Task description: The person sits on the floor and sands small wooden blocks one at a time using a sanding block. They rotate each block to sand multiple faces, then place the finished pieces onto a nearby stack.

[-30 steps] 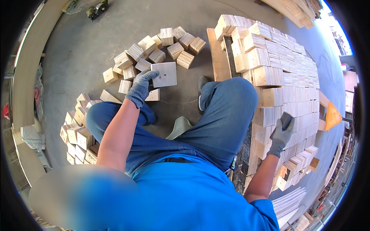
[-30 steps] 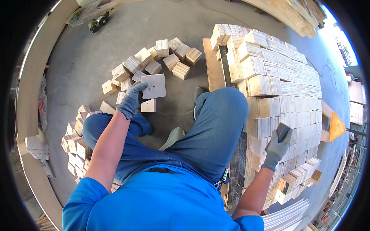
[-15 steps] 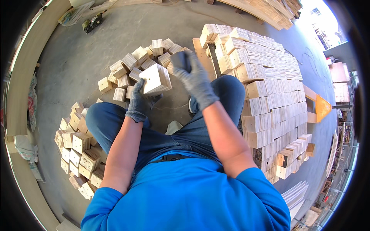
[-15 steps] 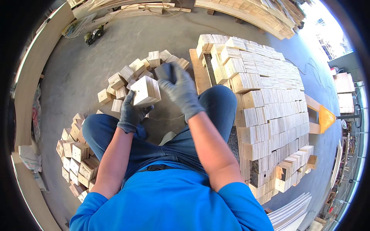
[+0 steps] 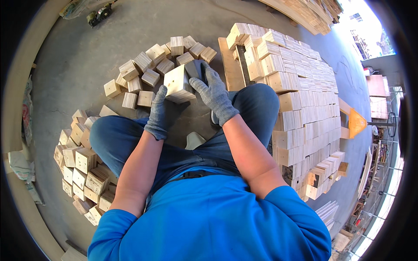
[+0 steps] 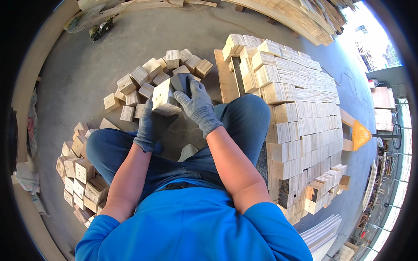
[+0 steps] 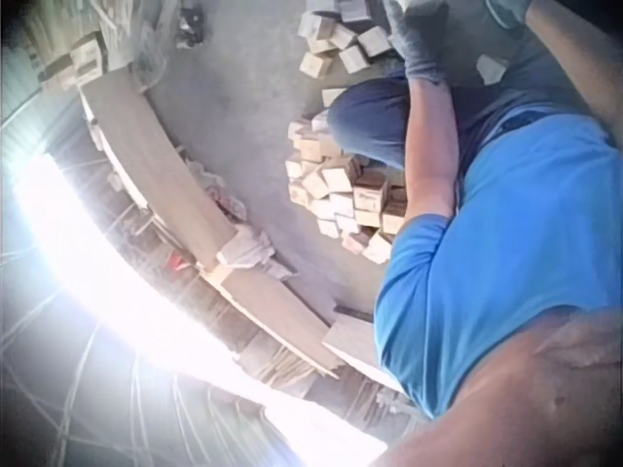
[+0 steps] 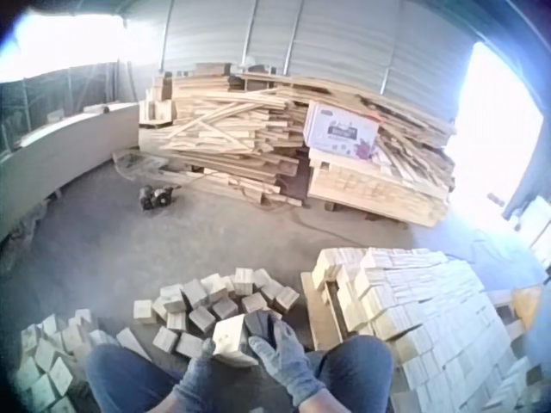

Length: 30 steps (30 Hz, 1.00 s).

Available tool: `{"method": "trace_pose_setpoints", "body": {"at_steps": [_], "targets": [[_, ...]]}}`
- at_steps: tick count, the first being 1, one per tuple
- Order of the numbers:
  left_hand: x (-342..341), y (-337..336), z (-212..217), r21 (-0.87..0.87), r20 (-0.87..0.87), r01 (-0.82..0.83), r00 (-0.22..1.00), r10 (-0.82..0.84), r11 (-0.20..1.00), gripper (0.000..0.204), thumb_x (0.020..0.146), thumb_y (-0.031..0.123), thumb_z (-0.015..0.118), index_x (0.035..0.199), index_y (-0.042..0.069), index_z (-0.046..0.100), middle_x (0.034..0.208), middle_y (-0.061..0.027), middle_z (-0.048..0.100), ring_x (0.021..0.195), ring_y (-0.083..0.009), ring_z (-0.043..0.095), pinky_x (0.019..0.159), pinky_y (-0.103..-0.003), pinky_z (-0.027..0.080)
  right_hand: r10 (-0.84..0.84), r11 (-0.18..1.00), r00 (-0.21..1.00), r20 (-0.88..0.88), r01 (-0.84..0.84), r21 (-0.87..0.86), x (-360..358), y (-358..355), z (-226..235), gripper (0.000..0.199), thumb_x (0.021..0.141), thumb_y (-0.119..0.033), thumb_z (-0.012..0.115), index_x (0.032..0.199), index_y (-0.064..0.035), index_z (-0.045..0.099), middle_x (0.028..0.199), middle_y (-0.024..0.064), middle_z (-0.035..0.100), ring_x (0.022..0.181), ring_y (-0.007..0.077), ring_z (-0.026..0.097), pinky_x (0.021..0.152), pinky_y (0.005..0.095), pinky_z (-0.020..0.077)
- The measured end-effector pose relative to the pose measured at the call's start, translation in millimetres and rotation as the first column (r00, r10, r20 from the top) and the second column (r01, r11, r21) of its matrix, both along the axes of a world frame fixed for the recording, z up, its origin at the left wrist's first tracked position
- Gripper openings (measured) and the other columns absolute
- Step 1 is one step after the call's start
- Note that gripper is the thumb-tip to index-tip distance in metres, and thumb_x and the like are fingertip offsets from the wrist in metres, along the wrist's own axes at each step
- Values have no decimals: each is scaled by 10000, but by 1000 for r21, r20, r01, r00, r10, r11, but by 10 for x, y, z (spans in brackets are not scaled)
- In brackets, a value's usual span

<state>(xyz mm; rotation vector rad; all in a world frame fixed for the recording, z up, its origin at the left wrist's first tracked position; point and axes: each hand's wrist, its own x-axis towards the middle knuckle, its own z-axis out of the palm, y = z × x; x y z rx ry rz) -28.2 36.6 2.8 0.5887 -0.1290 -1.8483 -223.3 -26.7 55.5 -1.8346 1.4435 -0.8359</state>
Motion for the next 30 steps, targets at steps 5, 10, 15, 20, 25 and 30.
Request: {"method": "trace_pose_setpoints", "body": {"at_steps": [5, 10, 15, 20, 25, 30], "targets": [[-74, -201, -128, 118, -93, -75, 992, 86, 990, 627, 1011, 499, 648, 1476, 98, 522, 1384, -129, 622, 1255, -298, 617, 1058, -502, 527, 39, 998, 997, -59, -41, -47, 113, 88, -89, 916, 908, -398, 778, 1602, 5, 337, 1567, 319, 428, 1363, 474, 527, 1133, 474, 458], [-73, -332, -282, 70, -130, -129, 982, 137, 989, 688, 1049, 509, 523, 1560, 54, 441, 1547, -200, 513, 1379, -360, 553, 1199, -527, 428, 84, 986, 981, -172, -107, -129, 236, 342, -21, 957, 879, -417, 810, 1610, -17, 340, 1601, 313, 392, 1392, 484, 490, 1155, 496, 437], [-43, -312, -236, 52, -213, -101, 971, 109, 994, 687, 1032, 512, 529, 1564, 83, 454, 1497, -215, 564, 1362, -394, 566, 1163, -575, 460, 109, 980, 931, -348, -159, -119, 290, 459, 191, 897, 892, -454, 791, 1597, -59, 403, 1594, 327, 390, 1396, 500, 478, 1148, 516, 434], [-119, -266, -171, 165, -177, -101, 976, 130, 981, 644, 1019, 512, 576, 1510, 102, 504, 1441, -166, 606, 1291, -349, 612, 1104, -550, 508, -50, 976, 973, -223, 1, -216, 281, 119, 70, 828, 932, -472, 745, 1575, -52, 435, 1436, 311, 524, 1253, 496, 564, 1066, 526, 485], [-213, -258, -150, 285, -168, -121, 970, 174, 951, 621, 1023, 517, 578, 1478, 97, 536, 1406, -144, 632, 1269, -328, 625, 1098, -538, 508, -93, 986, 976, -195, 63, -153, 234, -225, -46, 785, 922, -481, 756, 1521, -45, 493, 1347, 295, 584, 1152, 490, 612, 998, 529, 523], [12, -267, -320, 48, -251, -113, 960, 122, 992, 660, 1034, 552, 536, 1493, 79, 542, 1427, -169, 626, 1298, -368, 607, 1150, -531, 474, 108, 942, 960, -258, -182, -282, 373, 531, 231, 728, 918, -430, 759, 1495, -56, 520, 1340, 279, 586, 1117, 500, 615, 955, 539, 532]]}}
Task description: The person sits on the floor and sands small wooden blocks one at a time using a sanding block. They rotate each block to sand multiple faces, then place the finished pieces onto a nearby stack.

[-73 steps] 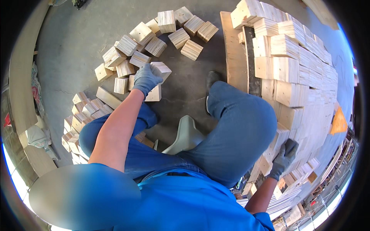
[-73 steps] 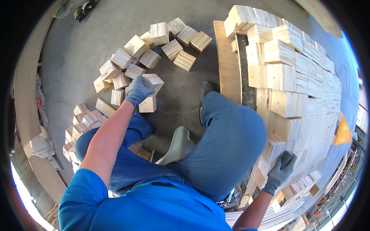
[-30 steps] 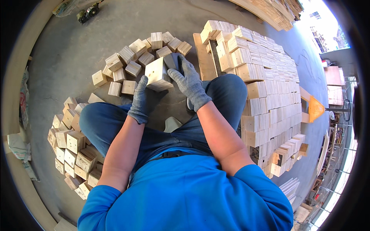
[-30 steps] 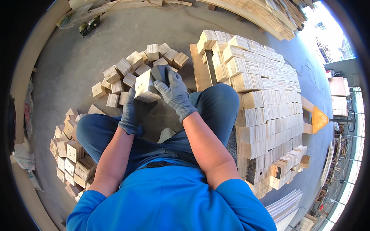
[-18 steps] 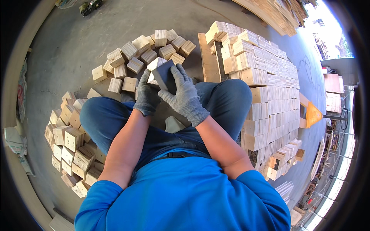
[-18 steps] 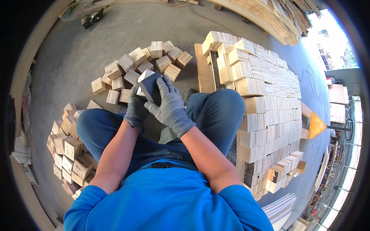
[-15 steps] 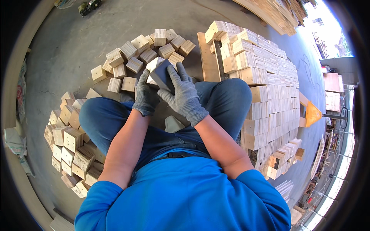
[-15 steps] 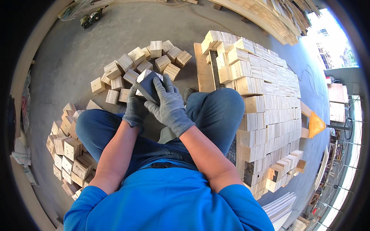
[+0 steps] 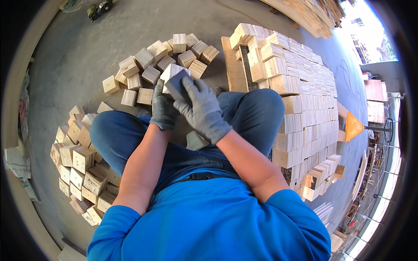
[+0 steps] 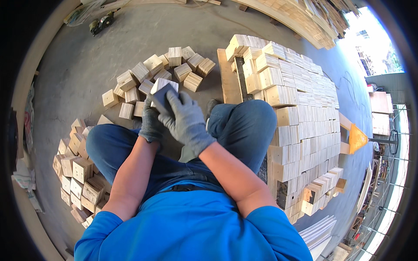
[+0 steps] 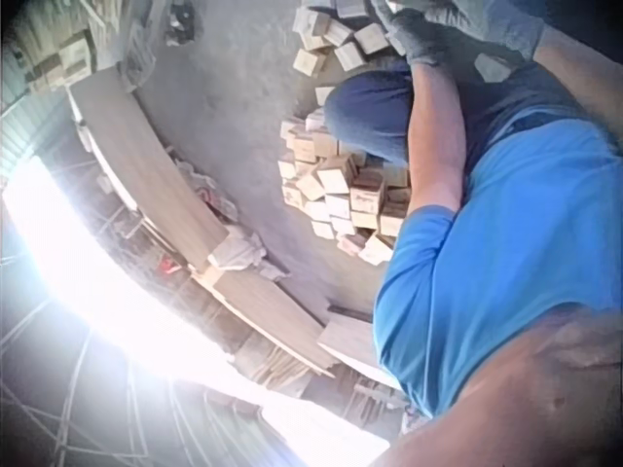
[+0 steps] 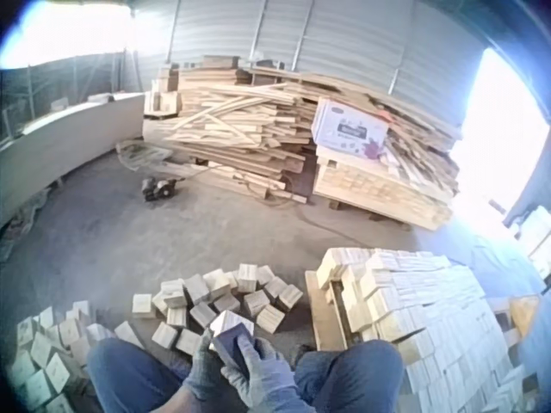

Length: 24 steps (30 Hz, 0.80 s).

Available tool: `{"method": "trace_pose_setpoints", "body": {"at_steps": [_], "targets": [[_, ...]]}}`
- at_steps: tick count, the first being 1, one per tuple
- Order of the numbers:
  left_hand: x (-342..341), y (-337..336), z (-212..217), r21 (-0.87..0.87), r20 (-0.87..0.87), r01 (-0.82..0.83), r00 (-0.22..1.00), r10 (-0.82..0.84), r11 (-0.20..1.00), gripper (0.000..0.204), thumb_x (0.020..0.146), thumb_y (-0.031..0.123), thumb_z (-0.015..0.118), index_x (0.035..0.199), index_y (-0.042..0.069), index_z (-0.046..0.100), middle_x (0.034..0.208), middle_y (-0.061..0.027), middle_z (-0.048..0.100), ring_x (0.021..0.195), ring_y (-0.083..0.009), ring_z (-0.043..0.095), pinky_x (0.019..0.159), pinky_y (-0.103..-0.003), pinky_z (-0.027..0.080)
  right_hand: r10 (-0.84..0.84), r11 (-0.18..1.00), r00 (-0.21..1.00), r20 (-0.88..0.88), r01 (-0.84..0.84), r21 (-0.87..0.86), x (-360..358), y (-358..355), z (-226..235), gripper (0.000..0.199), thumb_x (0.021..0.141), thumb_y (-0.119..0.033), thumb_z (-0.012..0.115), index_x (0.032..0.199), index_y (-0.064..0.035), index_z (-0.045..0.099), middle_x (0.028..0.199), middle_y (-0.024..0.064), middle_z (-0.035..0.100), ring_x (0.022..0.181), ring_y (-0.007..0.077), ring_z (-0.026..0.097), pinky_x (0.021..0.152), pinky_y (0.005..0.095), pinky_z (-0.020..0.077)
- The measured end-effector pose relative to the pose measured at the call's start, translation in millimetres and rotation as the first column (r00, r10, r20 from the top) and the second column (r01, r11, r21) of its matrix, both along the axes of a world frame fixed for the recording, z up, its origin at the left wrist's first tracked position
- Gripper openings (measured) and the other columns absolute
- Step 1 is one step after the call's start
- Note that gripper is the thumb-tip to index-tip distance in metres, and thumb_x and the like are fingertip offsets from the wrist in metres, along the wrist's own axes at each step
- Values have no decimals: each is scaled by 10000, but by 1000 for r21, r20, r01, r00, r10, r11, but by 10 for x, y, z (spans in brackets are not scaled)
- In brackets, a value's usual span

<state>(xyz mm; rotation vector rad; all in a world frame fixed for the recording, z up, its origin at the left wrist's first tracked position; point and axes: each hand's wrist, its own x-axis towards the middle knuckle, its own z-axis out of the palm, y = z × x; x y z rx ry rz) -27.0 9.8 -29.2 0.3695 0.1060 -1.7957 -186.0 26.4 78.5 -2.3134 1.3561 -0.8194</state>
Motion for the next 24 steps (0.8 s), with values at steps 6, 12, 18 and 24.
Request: {"method": "trace_pose_setpoints", "body": {"at_steps": [6, 12, 18, 24], "targets": [[-111, -8, 91, 44, 133, 9, 991, -15, 999, 668, 1008, 561, 583, 1495, 106, 537, 1421, -145, 622, 1276, -353, 612, 1076, -544, 514, -126, 989, 992, 12, 125, 74, -58, -356, 10, 684, 935, -390, 755, 1486, -49, 535, 1353, 311, 589, 1168, 507, 602, 1007, 531, 515], [-308, 11, 84, 252, 120, 47, 990, -80, 967, 676, 939, 618, 675, 1427, 158, 592, 1323, -100, 668, 1177, -302, 650, 960, -514, 554, -299, 934, 953, -53, 304, 190, -288, -838, -218, 690, 973, -478, 702, 1486, -46, 542, 1331, 322, 601, 1175, 492, 620, 987, 526, 529], [35, -33, -179, -60, 131, 116, 985, -108, 991, 767, 1022, 646, 453, 1488, 40, 513, 1401, -213, 607, 1261, -377, 615, 1098, -516, 523, -8, 1000, 998, -59, 8, 11, -14, 97, 13, 693, 894, -439, 766, 1471, -109, 571, 1315, 271, 585, 1100, 473, 623, 938, 532, 538], [-184, -15, 70, 42, 15, 141, 990, -141, 989, 656, 1014, 561, 593, 1473, 96, 532, 1400, -142, 623, 1252, -318, 627, 1034, -505, 554, -193, 981, 981, 34, 193, 7, -158, -442, -89, 631, 919, -429, 738, 1440, -106, 587, 1219, 261, 637, 1080, 487, 632, 918, 545, 540]]}}
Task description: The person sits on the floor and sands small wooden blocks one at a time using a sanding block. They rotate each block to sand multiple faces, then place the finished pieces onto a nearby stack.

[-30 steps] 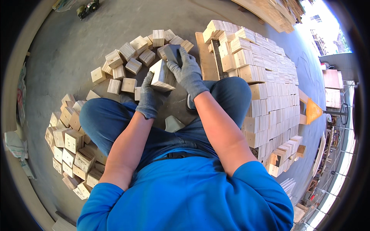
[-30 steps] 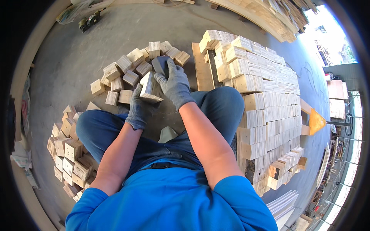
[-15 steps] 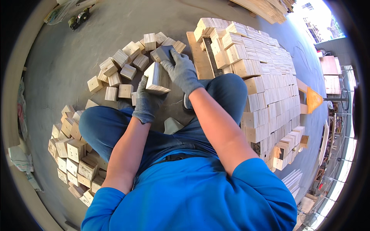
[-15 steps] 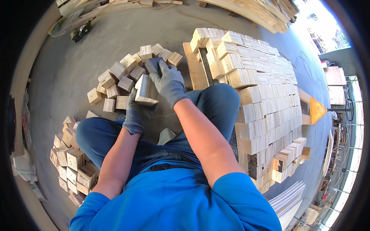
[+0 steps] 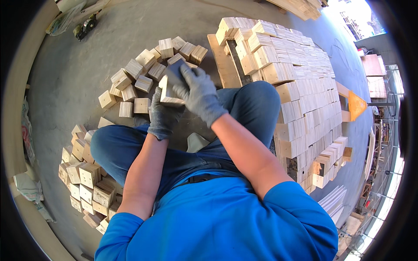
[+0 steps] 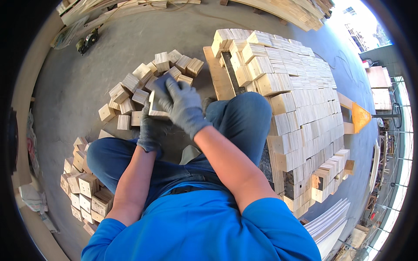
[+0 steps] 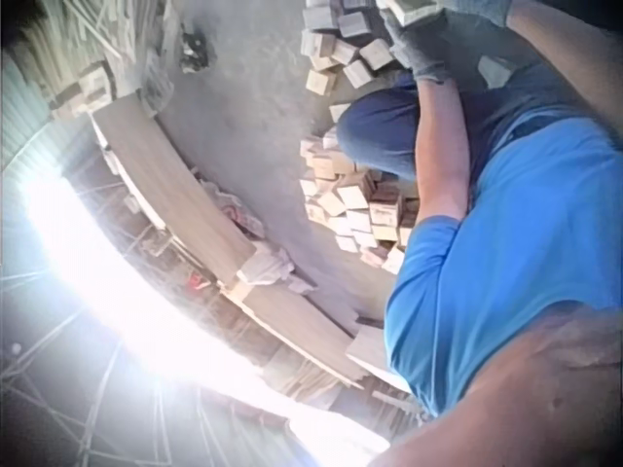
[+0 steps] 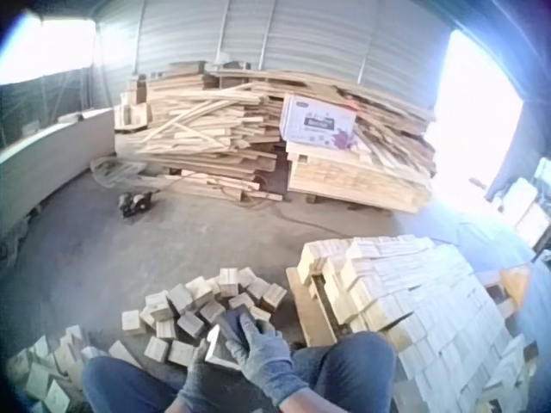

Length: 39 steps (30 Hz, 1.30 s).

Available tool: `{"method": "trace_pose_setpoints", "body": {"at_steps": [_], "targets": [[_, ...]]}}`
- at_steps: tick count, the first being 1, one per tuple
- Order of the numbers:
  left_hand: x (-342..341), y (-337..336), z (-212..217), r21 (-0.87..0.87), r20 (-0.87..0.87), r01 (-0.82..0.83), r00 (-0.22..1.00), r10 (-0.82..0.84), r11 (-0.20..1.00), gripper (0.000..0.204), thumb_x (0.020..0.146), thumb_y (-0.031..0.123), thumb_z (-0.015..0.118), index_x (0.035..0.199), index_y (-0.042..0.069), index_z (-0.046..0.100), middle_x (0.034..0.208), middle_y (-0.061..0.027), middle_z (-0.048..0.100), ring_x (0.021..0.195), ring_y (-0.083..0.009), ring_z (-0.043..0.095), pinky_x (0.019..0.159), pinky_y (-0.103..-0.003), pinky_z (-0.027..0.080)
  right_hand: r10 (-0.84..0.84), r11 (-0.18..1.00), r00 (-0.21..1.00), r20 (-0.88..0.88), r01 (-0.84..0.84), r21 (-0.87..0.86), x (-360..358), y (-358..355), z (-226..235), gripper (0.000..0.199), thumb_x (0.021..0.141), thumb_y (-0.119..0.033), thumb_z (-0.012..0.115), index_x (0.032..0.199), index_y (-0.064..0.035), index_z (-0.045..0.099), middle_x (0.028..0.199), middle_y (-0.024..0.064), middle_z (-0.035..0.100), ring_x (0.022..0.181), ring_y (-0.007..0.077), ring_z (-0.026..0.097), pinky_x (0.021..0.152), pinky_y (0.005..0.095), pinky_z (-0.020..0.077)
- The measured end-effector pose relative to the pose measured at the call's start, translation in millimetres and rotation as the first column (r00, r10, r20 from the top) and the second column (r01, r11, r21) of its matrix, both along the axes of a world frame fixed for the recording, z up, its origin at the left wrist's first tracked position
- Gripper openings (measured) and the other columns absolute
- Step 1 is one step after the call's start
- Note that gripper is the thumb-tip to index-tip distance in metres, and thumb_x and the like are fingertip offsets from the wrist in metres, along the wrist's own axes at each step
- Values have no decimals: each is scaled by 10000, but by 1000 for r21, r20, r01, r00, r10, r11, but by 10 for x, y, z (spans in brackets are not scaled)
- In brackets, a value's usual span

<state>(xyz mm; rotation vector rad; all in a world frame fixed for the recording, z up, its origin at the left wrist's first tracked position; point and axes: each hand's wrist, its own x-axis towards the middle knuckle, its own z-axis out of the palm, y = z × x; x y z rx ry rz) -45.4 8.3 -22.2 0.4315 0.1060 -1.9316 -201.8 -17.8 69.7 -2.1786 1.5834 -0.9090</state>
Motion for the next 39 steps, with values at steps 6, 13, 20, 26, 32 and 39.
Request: {"method": "trace_pose_setpoints", "body": {"at_steps": [6, 13, 20, 26, 32, 39], "targets": [[-140, 72, -8, 138, 145, -66, 988, 45, 988, 674, 975, 613, 623, 1440, 128, 571, 1327, -99, 671, 1162, -289, 669, 968, -492, 575, -80, 996, 996, -27, 81, 44, -212, -305, -265, 659, 928, -437, 732, 1464, -95, 563, 1237, 276, 623, 1049, 483, 633, 905, 535, 540], [147, 35, -214, -159, 53, -45, 997, 54, 986, 523, 1104, 458, 444, 1436, 65, 540, 1317, -177, 642, 1253, -340, 624, 1092, -489, 529, 164, 986, 983, -86, -166, -15, 114, 573, -56, 701, 883, -440, 772, 1478, -128, 571, 1378, 294, 544, 1102, 494, 605, 945, 569, 517], [-105, 81, -48, 108, 93, 43, 994, -53, 993, 699, 998, 555, 624, 1513, 98, 509, 1436, -145, 606, 1272, -337, 613, 1087, -531, 509, -147, 976, 988, 37, 139, 169, -300, -285, -310, 715, 926, -456, 747, 1487, -57, 553, 1343, 289, 597, 1135, 466, 637, 981, 501, 536], [-23, 76, -110, 35, 13, 36, 999, -36, 999, 686, 988, 568, 617, 1477, 93, 540, 1394, -167, 623, 1251, -342, 628, 1059, -515, 537, 5, 995, 997, 77, -12, 101, -117, 205, -50, 762, 886, -407, 789, 1520, -82, 519, 1335, 280, 590, 1118, 475, 632, 959, 497, 538], [140, 37, -104, -79, 115, -40, 992, 49, 996, 768, 1022, 652, 470, 1519, 66, 486, 1451, -209, 571, 1270, -394, 612, 1124, -513, 501, 189, 980, 982, -24, -190, -58, 99, 474, -64, 711, 862, -449, 785, 1468, -135, 585, 1361, 233, 574, 1143, 462, 600, 985, 571, 487], [-137, 123, 69, 96, 91, 27, 995, -36, 995, 704, 999, 562, 607, 1527, 109, 501, 1428, -135, 619, 1260, -321, 632, 1037, -500, 552, -140, 972, 987, 72, 124, 198, -355, -245, -304, 770, 932, -470, 753, 1544, -70, 508, 1373, 311, 576, 1214, 475, 603, 1042, 502, 506]]}}
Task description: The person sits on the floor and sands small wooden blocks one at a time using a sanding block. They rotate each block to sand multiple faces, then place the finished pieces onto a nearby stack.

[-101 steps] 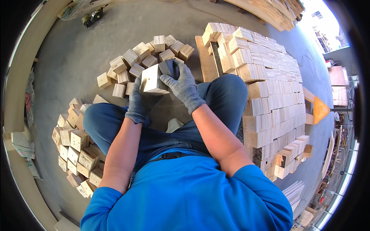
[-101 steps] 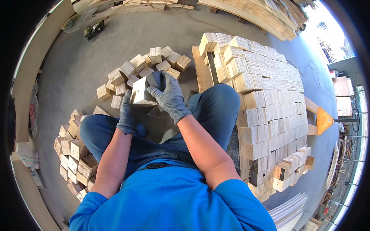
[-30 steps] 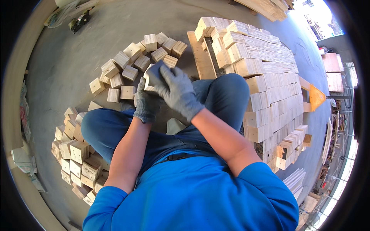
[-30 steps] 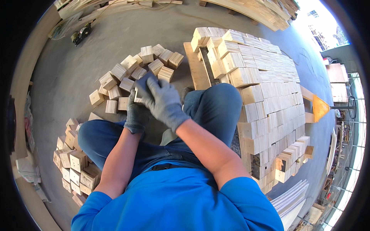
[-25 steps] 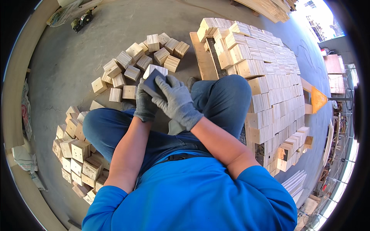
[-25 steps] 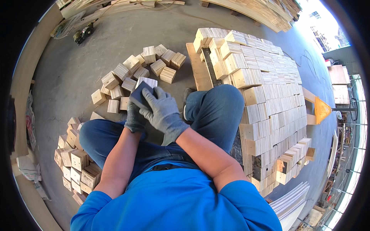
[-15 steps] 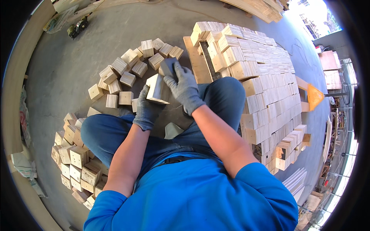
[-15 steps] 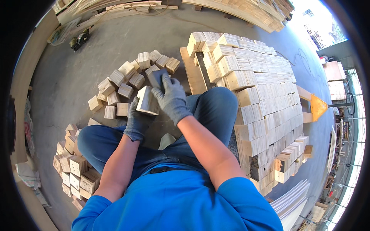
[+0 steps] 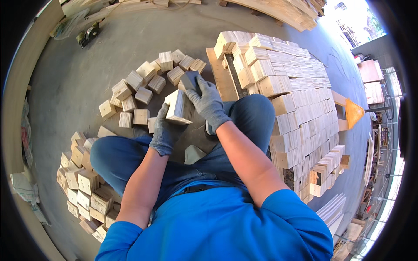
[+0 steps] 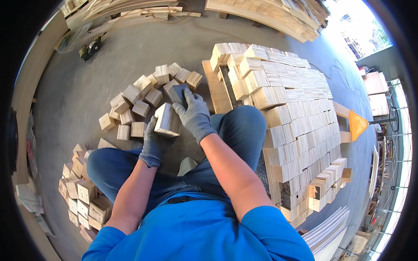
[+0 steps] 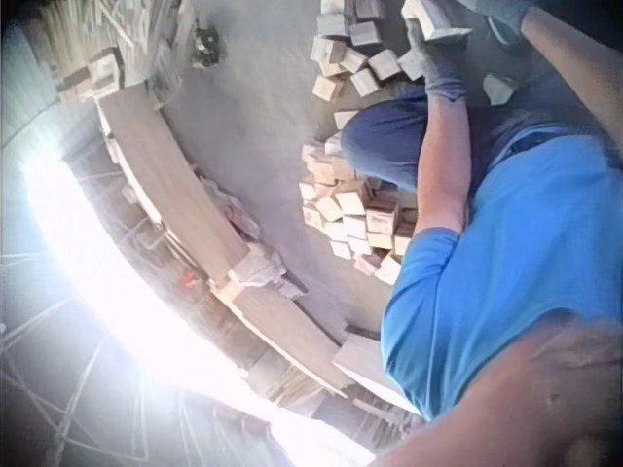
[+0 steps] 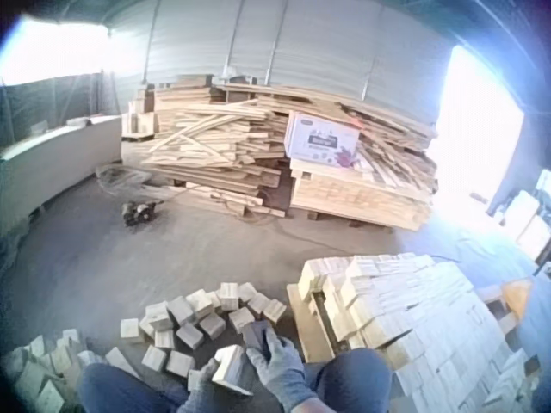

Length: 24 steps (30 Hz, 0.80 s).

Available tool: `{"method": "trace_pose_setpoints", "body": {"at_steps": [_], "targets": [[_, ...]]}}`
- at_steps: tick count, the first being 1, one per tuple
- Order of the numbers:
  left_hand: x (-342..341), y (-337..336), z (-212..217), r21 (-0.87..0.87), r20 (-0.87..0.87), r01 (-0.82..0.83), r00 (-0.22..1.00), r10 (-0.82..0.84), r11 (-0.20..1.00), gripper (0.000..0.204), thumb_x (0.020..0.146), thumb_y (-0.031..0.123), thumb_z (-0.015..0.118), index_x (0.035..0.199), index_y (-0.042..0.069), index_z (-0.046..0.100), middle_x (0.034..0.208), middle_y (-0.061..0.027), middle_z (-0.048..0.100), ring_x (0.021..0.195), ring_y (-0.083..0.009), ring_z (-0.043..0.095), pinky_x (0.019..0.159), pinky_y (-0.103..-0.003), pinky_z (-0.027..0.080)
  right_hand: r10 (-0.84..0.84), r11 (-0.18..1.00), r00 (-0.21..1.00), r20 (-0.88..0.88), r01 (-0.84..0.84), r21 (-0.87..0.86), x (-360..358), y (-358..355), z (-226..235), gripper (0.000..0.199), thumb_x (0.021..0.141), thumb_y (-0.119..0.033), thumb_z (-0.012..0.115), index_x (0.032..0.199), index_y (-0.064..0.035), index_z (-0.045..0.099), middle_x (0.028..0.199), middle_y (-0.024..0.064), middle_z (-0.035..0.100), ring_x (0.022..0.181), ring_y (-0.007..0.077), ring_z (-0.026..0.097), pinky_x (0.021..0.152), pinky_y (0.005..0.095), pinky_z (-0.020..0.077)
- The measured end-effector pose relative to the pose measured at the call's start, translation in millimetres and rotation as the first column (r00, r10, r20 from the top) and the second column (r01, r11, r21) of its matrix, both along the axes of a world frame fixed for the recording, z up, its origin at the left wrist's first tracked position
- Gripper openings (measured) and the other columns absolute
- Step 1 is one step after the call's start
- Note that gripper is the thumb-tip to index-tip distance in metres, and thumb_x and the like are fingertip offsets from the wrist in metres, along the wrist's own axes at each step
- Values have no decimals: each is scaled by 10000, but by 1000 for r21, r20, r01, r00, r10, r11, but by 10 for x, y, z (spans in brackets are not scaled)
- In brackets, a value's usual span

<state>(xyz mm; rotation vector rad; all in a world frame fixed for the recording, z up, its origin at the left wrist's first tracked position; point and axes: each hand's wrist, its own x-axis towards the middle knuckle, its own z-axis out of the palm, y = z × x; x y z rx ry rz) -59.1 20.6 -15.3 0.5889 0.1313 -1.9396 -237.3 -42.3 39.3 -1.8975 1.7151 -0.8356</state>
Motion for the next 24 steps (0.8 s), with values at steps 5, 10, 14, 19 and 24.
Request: {"method": "trace_pose_setpoints", "body": {"at_steps": [5, 10, 14, 19, 24], "targets": [[110, -30, 5, -104, -65, -74, 996, 67, 992, 697, 1009, 532, 610, 1502, 53, 499, 1436, -161, 607, 1269, -329, 623, 1113, -509, 504, 181, 976, 983, 18, -177, -129, 267, 529, 294, 723, 903, -398, 773, 1500, -65, 538, 1344, 296, 587, 1140, 488, 608, 996, 520, 512], [367, -138, -328, -162, 3, -112, 993, 114, 981, 738, 1019, 621, 498, 1490, 54, 509, 1403, -228, 592, 1244, -394, 620, 1097, -539, 519, 308, 919, 940, -144, -333, -212, 483, 807, 260, 732, 860, -416, 806, 1475, -99, 566, 1374, 270, 557, 1157, 486, 596, 998, 550, 504], [136, -37, 18, 5, -76, -106, 991, 106, 994, 692, 963, 525, 691, 1464, 74, 532, 1365, -139, 634, 1217, -325, 639, 1041, -537, 546, 135, 959, 988, -76, -150, -243, 273, 314, 190, 707, 885, -421, 787, 1468, -84, 570, 1322, 261, 611, 1131, 463, 619, 978, 522, 527], [62, -40, -167, 19, 88, -40, 995, 38, 999, 704, 968, 564, 652, 1490, 106, 535, 1396, -131, 634, 1244, -332, 630, 1026, -521, 548, 37, 985, 999, -25, -41, -168, 21, -29, -125, 703, 907, -427, 770, 1467, -57, 563, 1300, 255, 626, 1099, 457, 631, 963, 519, 531], [352, -51, -291, -218, -52, -53, 998, 43, 974, 639, 1035, 564, 538, 1447, 75, 552, 1365, -160, 640, 1233, -347, 628, 1101, -498, 511, 324, 911, 944, -64, -330, -246, 421, 709, 297, 703, 857, -426, 799, 1442, -94, 593, 1256, 254, 600, 1097, 458, 610, 944, 537, 516]]}}
